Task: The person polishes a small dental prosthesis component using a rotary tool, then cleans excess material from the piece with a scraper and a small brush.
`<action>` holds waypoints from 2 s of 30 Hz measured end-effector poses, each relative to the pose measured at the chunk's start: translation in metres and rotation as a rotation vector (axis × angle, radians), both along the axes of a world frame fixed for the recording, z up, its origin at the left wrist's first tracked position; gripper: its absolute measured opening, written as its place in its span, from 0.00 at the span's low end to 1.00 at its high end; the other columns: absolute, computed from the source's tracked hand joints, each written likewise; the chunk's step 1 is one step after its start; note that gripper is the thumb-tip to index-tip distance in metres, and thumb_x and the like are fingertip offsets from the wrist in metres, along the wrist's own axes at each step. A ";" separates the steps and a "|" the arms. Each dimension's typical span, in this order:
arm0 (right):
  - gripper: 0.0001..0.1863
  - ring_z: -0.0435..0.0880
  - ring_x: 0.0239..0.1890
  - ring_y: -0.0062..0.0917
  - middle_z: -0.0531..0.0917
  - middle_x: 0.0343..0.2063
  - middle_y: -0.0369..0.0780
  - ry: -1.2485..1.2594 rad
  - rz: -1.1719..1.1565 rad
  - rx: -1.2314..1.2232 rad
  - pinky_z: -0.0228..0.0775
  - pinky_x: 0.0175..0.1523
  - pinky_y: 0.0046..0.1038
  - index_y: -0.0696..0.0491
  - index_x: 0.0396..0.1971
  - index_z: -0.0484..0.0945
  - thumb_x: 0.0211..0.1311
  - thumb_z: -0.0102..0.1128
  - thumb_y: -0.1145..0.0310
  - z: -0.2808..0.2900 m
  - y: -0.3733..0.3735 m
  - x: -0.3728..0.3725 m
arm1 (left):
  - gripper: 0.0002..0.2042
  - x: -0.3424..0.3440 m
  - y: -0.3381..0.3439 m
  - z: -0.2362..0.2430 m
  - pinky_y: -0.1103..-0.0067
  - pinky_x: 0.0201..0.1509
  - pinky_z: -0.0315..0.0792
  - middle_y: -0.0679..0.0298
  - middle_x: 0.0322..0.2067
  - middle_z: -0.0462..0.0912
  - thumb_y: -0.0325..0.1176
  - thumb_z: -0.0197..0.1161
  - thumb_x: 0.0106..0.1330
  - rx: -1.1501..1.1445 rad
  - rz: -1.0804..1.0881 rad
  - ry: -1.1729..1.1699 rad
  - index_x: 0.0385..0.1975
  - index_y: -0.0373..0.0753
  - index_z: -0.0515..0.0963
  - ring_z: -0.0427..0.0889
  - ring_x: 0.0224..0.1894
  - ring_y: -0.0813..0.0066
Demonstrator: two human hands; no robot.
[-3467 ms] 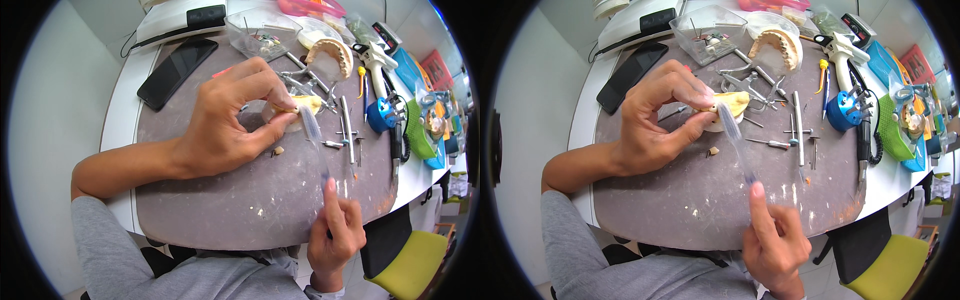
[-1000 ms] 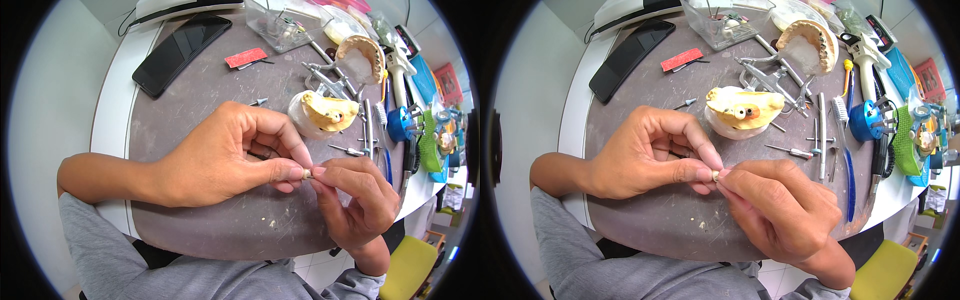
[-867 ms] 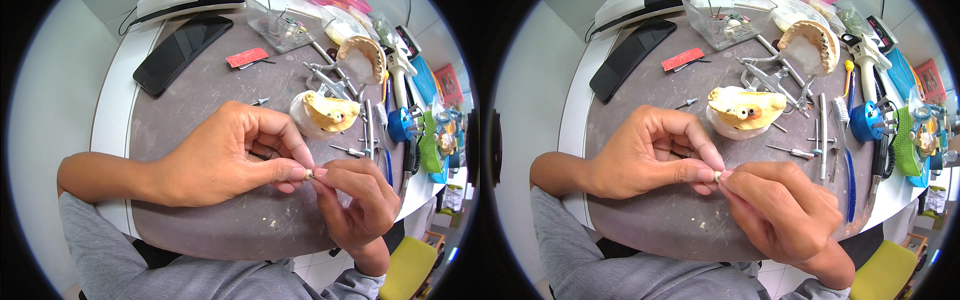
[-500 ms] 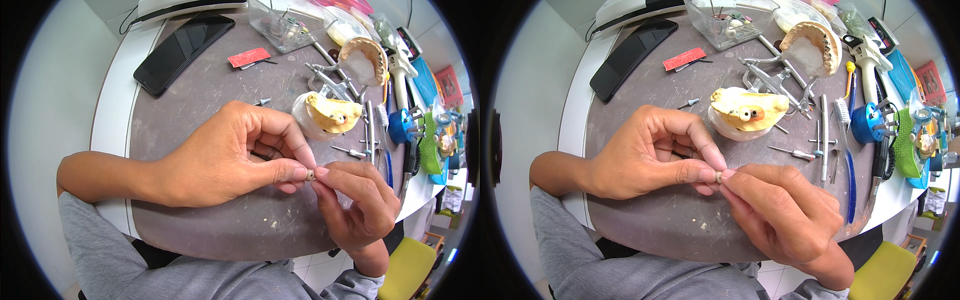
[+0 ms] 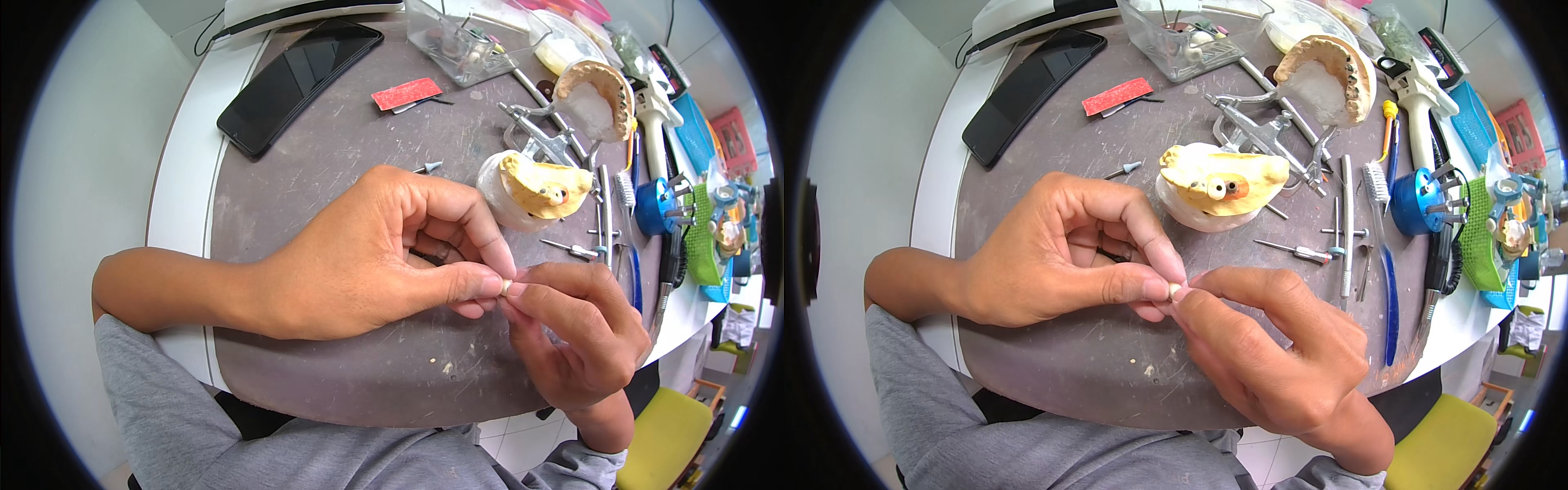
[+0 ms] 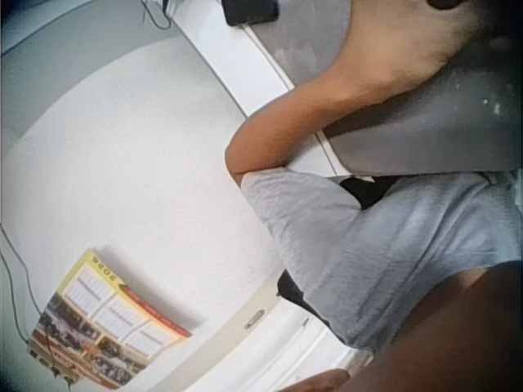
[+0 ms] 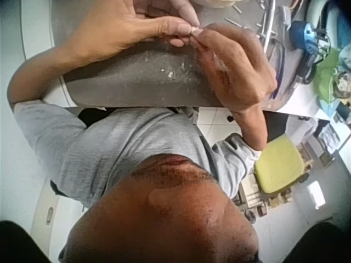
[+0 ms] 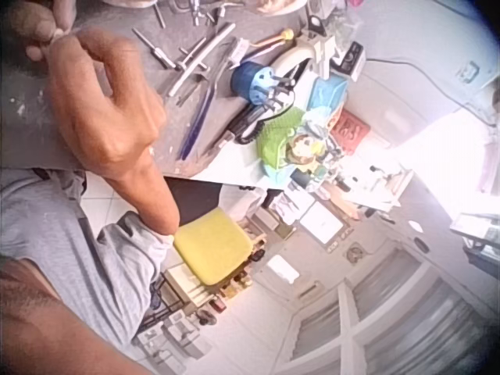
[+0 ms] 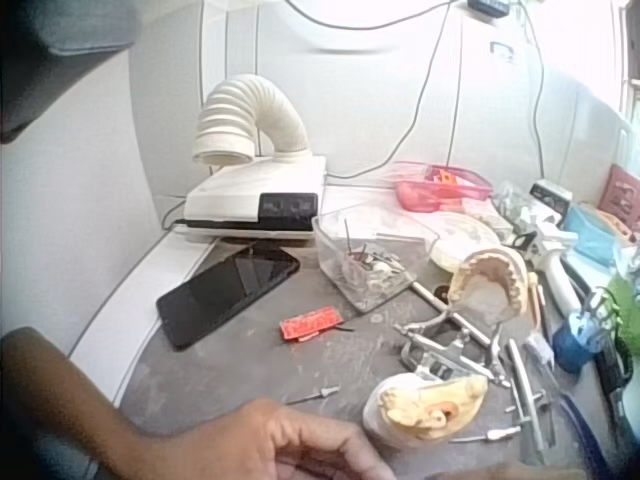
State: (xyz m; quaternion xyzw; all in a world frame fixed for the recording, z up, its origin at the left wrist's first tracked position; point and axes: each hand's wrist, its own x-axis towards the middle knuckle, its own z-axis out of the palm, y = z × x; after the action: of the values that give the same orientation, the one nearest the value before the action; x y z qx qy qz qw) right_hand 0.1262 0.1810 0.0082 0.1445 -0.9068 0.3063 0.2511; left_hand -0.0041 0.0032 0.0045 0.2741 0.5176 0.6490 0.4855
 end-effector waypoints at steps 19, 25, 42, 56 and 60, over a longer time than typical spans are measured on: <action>0.11 0.81 0.21 0.22 0.83 0.25 0.40 0.104 -0.042 -0.013 0.72 0.23 0.22 0.57 0.30 0.83 0.43 0.74 0.79 -0.007 0.001 -0.007 | 0.06 0.000 0.000 0.001 0.77 0.53 0.82 0.54 0.42 0.82 0.18 0.64 0.63 -0.034 -0.026 0.116 0.38 0.29 0.77 0.83 0.48 0.72; 0.11 0.81 0.21 0.22 0.83 0.25 0.40 0.107 -0.041 -0.008 0.71 0.22 0.21 0.57 0.29 0.83 0.43 0.73 0.80 -0.007 0.001 -0.007 | 0.06 0.000 0.001 0.000 0.78 0.53 0.81 0.55 0.42 0.82 0.19 0.65 0.62 -0.029 -0.028 0.124 0.37 0.30 0.77 0.82 0.49 0.73; 0.16 0.83 0.25 0.25 0.84 0.29 0.42 0.103 0.007 0.082 0.74 0.25 0.23 0.55 0.34 0.81 0.40 0.70 0.81 -0.005 0.001 0.000 | 0.06 0.001 0.000 0.002 0.81 0.51 0.81 0.56 0.40 0.82 0.19 0.67 0.60 -0.056 -0.033 0.089 0.35 0.29 0.77 0.83 0.45 0.75; 0.15 0.84 0.29 0.30 0.84 0.28 0.47 0.031 0.007 0.041 0.75 0.32 0.24 0.60 0.33 0.77 0.43 0.71 0.83 -0.002 0.001 -0.001 | 0.08 0.001 0.001 0.000 0.81 0.53 0.80 0.59 0.42 0.80 0.18 0.65 0.62 -0.029 -0.043 0.141 0.38 0.30 0.75 0.81 0.47 0.76; 0.13 0.83 0.24 0.25 0.84 0.26 0.42 0.113 -0.045 -0.008 0.74 0.26 0.22 0.58 0.32 0.80 0.43 0.72 0.80 -0.009 0.004 -0.003 | 0.08 0.005 -0.001 -0.003 0.81 0.47 0.81 0.60 0.41 0.80 0.18 0.65 0.61 -0.013 0.013 0.236 0.39 0.32 0.78 0.81 0.45 0.77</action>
State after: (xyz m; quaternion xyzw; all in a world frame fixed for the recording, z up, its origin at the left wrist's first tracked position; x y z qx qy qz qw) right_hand 0.1228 0.1851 -0.0003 0.1403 -0.8929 0.2956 0.3092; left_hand 0.0009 0.0026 0.0017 0.3420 0.5771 0.6120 0.4189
